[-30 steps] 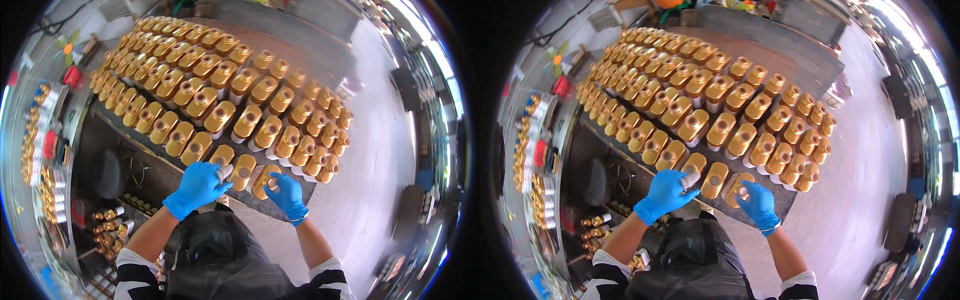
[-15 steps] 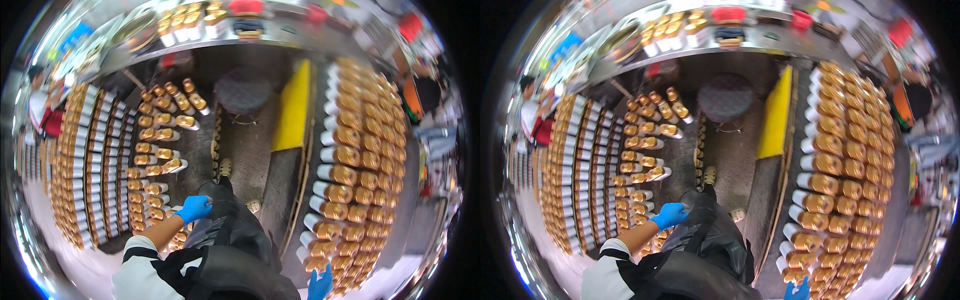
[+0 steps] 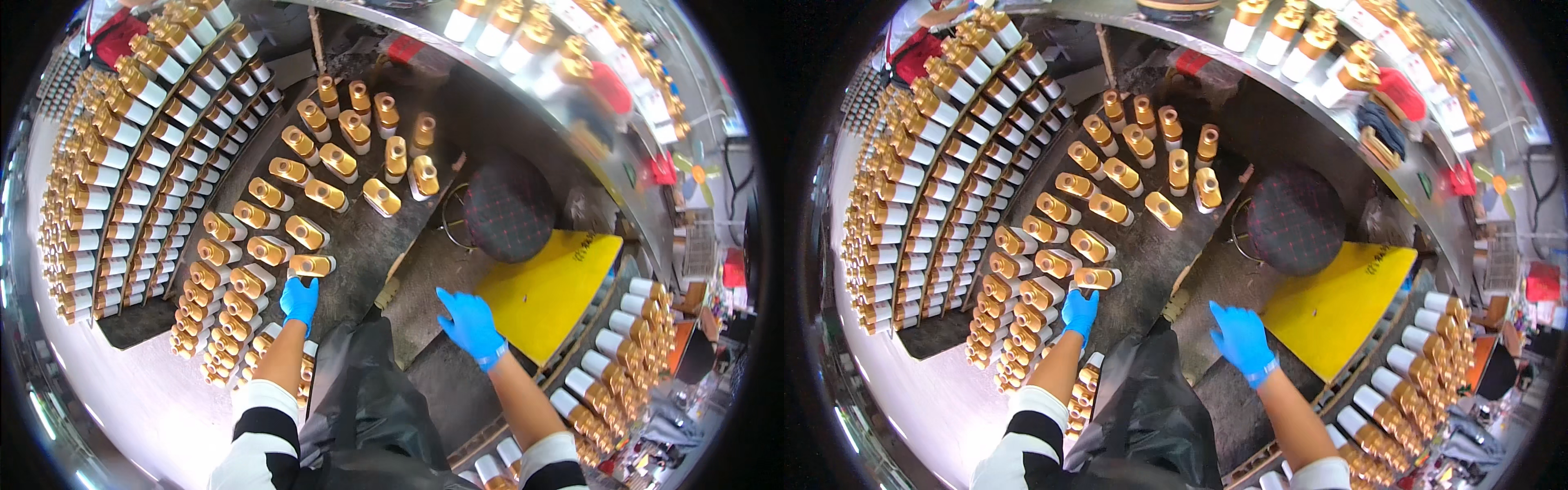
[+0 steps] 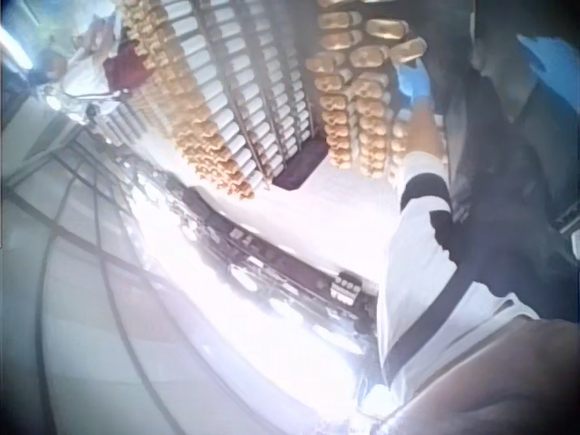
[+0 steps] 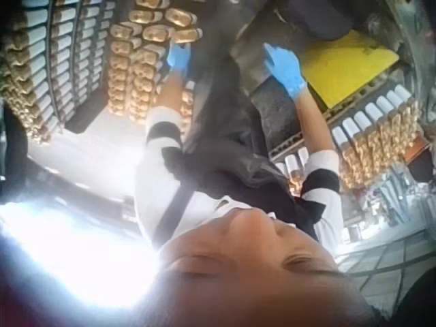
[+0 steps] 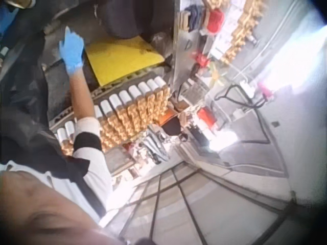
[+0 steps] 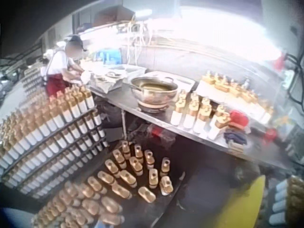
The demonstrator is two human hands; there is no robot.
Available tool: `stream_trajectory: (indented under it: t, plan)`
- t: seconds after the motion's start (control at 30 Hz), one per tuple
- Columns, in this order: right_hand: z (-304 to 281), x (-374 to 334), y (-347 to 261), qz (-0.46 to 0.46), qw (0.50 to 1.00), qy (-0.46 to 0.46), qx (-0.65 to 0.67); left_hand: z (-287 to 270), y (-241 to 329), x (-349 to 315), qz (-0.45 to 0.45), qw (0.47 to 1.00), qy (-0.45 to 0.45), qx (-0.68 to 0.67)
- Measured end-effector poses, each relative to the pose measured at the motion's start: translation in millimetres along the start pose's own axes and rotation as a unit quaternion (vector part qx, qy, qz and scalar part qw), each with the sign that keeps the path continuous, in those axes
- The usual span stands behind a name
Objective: The person arranges small white and gold containers on a yellow tray and a wooden board. They repeatedly pick up containers and place them in neat rows, then move the tray and board to different positions.
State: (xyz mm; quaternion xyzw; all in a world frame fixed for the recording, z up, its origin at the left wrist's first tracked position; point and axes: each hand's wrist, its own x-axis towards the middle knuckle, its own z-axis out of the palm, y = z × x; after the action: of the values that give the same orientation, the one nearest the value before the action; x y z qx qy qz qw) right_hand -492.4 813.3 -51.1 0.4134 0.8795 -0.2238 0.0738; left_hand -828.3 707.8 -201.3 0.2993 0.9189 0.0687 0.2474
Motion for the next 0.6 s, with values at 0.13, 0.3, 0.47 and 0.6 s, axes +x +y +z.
stream_trajectory:
  t: [0.13, 0.3, 0.47, 0.6]
  plan:
    - [32.8, 147.4, 33.7, -0.053, 0.995, -0.009, -0.081, 22.6, 21.9, 31.6, -0.046, 0.999, -0.002, -0.011]
    - [57.1, 270.6, 34.6, -0.072, 0.989, 0.034, -0.128, 30.7, 27.1, 45.8, -0.129, 0.991, -0.004, 0.034]
    - [91.4, 324.9, 41.2, -0.111, 0.976, 0.027, -0.187, 35.3, 24.1, 49.3, -0.115, 0.993, 0.024, 0.020]
    - [98.1, 333.0, 44.4, -0.122, 0.977, -0.005, -0.174, 36.1, 25.0, 47.2, -0.118, 0.992, 0.050, 0.004]
